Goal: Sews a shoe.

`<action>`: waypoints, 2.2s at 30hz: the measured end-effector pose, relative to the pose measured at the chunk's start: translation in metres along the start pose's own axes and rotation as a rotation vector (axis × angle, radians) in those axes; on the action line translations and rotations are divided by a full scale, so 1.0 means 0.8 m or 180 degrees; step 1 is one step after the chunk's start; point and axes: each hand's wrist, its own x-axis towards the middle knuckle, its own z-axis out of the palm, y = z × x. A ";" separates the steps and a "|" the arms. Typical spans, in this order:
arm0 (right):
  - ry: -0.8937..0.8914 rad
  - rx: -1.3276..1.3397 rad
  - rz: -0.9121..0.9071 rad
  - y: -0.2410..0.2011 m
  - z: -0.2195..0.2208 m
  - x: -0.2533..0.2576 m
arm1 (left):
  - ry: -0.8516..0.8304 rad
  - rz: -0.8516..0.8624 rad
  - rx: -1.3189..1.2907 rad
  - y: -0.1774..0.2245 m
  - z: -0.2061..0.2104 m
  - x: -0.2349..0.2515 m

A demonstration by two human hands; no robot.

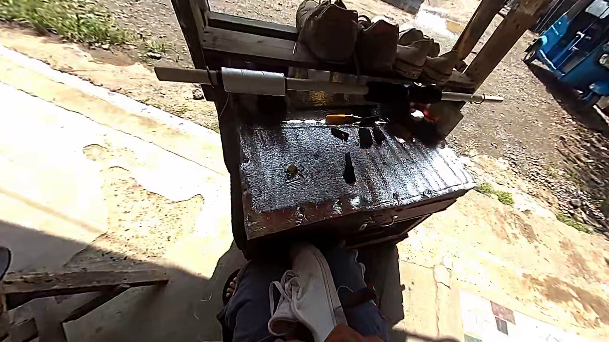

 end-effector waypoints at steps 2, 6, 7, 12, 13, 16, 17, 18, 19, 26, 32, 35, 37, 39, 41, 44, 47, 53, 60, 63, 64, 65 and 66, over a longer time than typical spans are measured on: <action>0.0088 0.0102 0.0249 0.002 0.021 -0.028 | -0.0229 -0.0008 0.0102 -0.001 0.005 -0.006; 0.0047 0.0982 0.0355 0.004 0.028 -0.051 | -0.0590 -0.0080 0.0218 -0.005 0.016 -0.022; 0.0118 0.0997 0.0296 0.009 0.027 -0.053 | -0.0552 -0.0027 0.0242 -0.007 0.021 -0.021; 0.0100 0.0592 0.0093 0.004 -0.003 -0.060 | 0.0253 0.0011 0.0056 0.018 0.016 -0.022; 0.0118 0.0568 0.0052 0.001 -0.009 -0.062 | 0.0255 -0.0074 -0.0004 0.024 0.012 -0.024; 0.0122 0.0478 -0.0069 -0.009 -0.021 -0.058 | -0.0081 -0.0412 -0.0264 0.037 0.011 -0.034; 0.0096 0.0446 -0.0062 -0.013 -0.023 -0.058 | -0.0180 -0.0509 -0.0401 0.039 0.014 -0.039; 0.0067 0.0389 -0.0027 -0.019 -0.024 -0.058 | -0.0237 -0.0576 -0.0547 0.041 0.018 -0.043; 0.0055 0.0318 0.0003 -0.024 -0.024 -0.057 | -0.0259 -0.0621 -0.0668 0.042 0.021 -0.046; 0.0097 0.0145 -0.0087 -0.036 -0.025 -0.057 | -0.0315 -0.0854 -0.0949 0.044 0.026 -0.054; 0.0109 0.0284 -0.0140 -0.033 -0.022 -0.059 | -0.0402 -0.0900 -0.0985 0.045 0.024 -0.055; 0.0063 0.0344 -0.0135 -0.031 -0.023 -0.058 | -0.0415 -0.0894 -0.0959 0.044 0.023 -0.055; 0.0013 0.0391 -0.0138 -0.030 -0.025 -0.057 | -0.0437 -0.0889 -0.0914 0.045 0.023 -0.055; -0.0044 0.0445 -0.0134 -0.030 -0.027 -0.058 | -0.0473 -0.0886 -0.0889 0.045 0.022 -0.055; -0.0096 0.0463 -0.0145 -0.029 -0.030 -0.057 | -0.0508 -0.0866 -0.0879 0.044 0.023 -0.055; -0.0080 0.0400 -0.0182 -0.028 -0.033 -0.056 | -0.0578 -0.0833 -0.0887 0.044 0.022 -0.054; -0.0026 0.0134 -0.0230 -0.030 -0.038 -0.054 | -0.0649 -0.0783 -0.0880 0.045 0.021 -0.054; 0.0214 -0.0420 -0.0465 -0.033 -0.039 -0.053 | -0.0667 -0.0729 -0.1005 0.046 0.022 -0.056; 0.0518 -0.0705 -0.0656 -0.029 -0.032 -0.055 | -0.0631 -0.0830 -0.1264 0.045 0.026 -0.057; 0.0575 -0.0827 -0.0673 -0.029 -0.029 -0.055 | -0.0606 -0.0835 -0.1253 0.043 0.026 -0.057; 0.0586 -0.0849 -0.0689 -0.028 -0.029 -0.055 | -0.0587 -0.0846 -0.1250 0.042 0.026 -0.057; 0.0589 -0.0871 -0.0701 -0.028 -0.029 -0.055 | -0.0572 -0.0857 -0.1244 0.042 0.026 -0.057; 0.0582 -0.0884 -0.0710 -0.028 -0.029 -0.055 | -0.0562 -0.0867 -0.1242 0.042 0.026 -0.057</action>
